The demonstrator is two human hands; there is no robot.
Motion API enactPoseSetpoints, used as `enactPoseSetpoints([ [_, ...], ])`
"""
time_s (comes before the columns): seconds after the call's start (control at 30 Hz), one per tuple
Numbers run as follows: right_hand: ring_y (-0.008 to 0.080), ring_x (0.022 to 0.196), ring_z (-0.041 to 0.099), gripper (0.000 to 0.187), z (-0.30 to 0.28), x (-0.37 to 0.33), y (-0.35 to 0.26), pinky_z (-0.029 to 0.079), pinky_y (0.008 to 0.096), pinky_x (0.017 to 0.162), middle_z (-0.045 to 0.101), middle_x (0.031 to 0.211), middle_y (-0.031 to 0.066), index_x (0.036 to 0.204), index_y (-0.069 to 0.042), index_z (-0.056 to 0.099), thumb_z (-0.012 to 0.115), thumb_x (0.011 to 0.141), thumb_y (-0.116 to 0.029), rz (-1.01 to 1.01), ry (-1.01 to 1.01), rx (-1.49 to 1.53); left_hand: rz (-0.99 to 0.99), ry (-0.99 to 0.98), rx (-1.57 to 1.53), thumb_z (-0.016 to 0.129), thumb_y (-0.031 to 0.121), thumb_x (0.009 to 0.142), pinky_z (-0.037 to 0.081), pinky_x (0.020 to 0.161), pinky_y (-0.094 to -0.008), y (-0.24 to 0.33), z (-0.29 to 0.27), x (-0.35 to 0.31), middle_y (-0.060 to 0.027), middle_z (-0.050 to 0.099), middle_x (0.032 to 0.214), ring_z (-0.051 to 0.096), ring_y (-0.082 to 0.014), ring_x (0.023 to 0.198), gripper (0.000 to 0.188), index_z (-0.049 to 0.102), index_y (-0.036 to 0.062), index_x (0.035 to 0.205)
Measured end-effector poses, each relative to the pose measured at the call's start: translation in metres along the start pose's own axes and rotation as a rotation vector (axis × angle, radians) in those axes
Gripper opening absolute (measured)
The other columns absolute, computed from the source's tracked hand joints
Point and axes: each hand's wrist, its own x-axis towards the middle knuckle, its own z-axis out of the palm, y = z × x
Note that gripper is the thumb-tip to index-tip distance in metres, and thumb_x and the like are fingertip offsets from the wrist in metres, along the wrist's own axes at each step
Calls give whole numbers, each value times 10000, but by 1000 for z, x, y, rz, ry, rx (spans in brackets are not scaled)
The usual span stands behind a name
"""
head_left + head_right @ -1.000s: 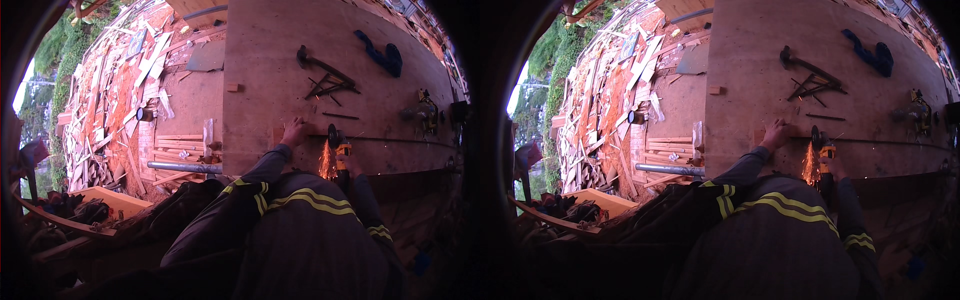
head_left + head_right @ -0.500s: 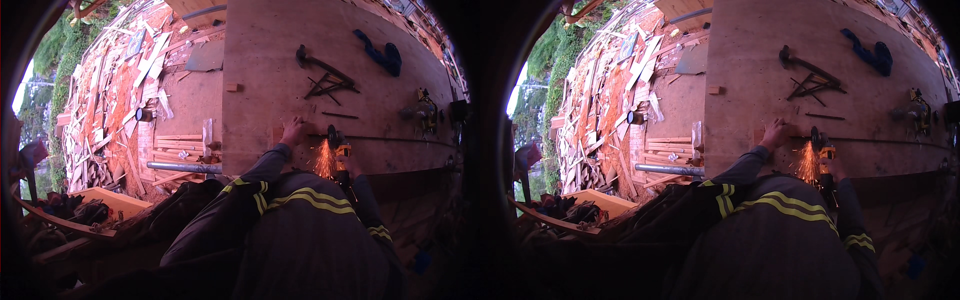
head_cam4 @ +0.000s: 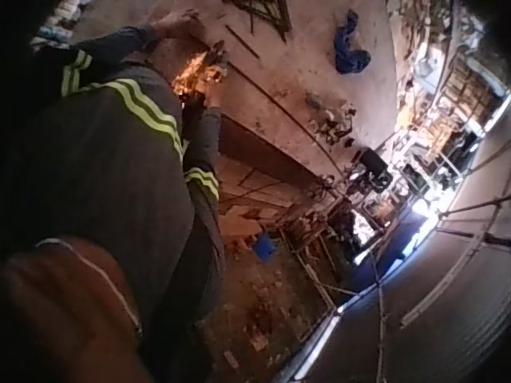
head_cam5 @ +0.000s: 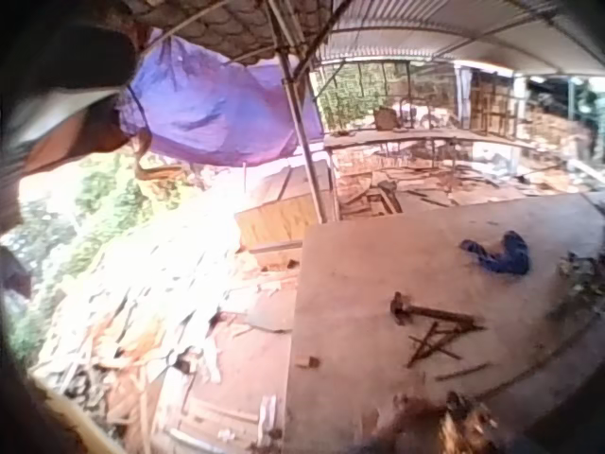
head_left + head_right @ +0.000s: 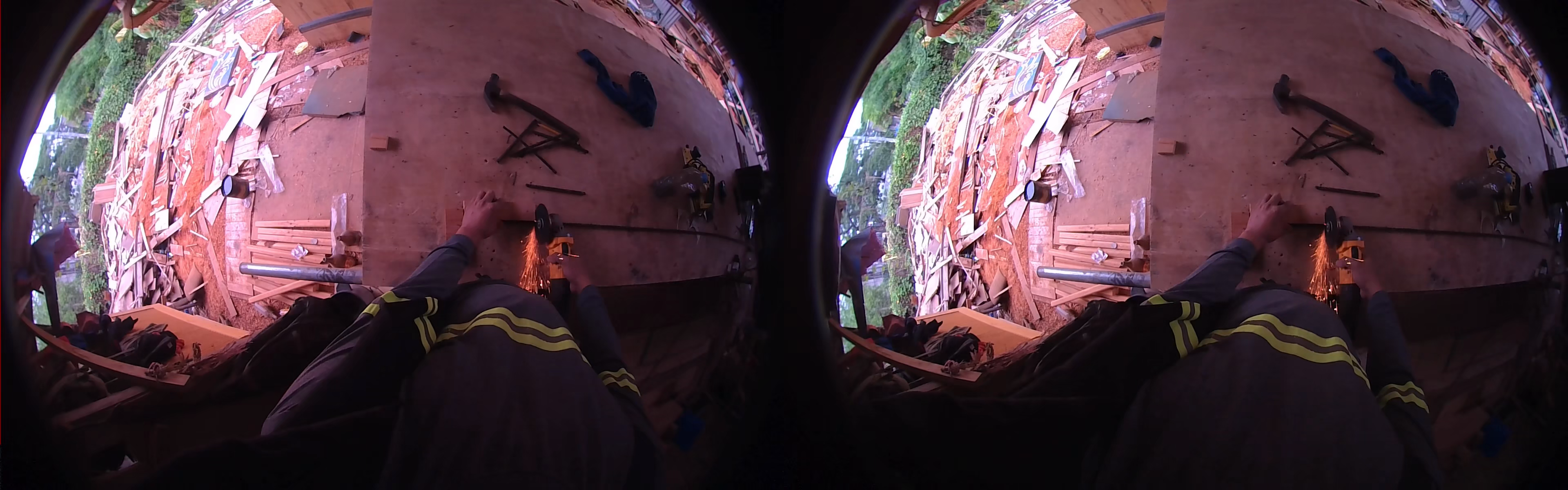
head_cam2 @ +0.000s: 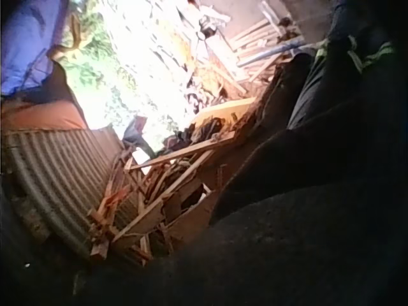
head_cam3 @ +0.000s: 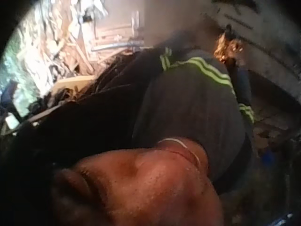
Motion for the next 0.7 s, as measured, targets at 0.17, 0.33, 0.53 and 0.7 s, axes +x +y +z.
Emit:
enactPoseSetpoints([
  [0.17, 138, 663, 621, 192, -7, 8, 10, 496, 305, 601, 652, 774, 21, 861, -46, 669, 727, 745, -189, -109, 15, -84, 17, -7, -30, 763, 196, 634, 459, 895, -428, 1, 0, 1, -95, 554, 1044, 518, -321, 1048, 482, 656, 177, 1103],
  [0.33, 146, 675, 611, 201, 5, -5, -3, 494, 320, 626, 646, 782, 32, 861, -40, 665, 729, 746, -192, -144, 47, -90, 18, 33, -29, 758, 190, 634, 459, 894, -425, -5, 6, -1, -96, 554, 1037, 521, -325, 1039, 485, 650, 172, 1106],
  [0.53, 145, 656, 615, 179, 0, -3, 0, 501, 313, 615, 639, 748, 33, 845, -40, 655, 724, 749, -174, -168, 24, -66, 27, 37, -21, 741, 187, 646, 465, 887, -427, 0, 4, 1, -98, 557, 1030, 528, -329, 1030, 451, 645, 159, 1086],
  [0.7, 153, 616, 625, 178, -4, 8, 8, 511, 309, 555, 634, 728, 40, 889, -34, 640, 705, 760, -138, -95, -27, -42, 21, 37, 10, 740, 178, 647, 471, 874, -434, -2, 4, 1, -98, 560, 1024, 532, -329, 1022, 454, 647, 165, 1091],
])
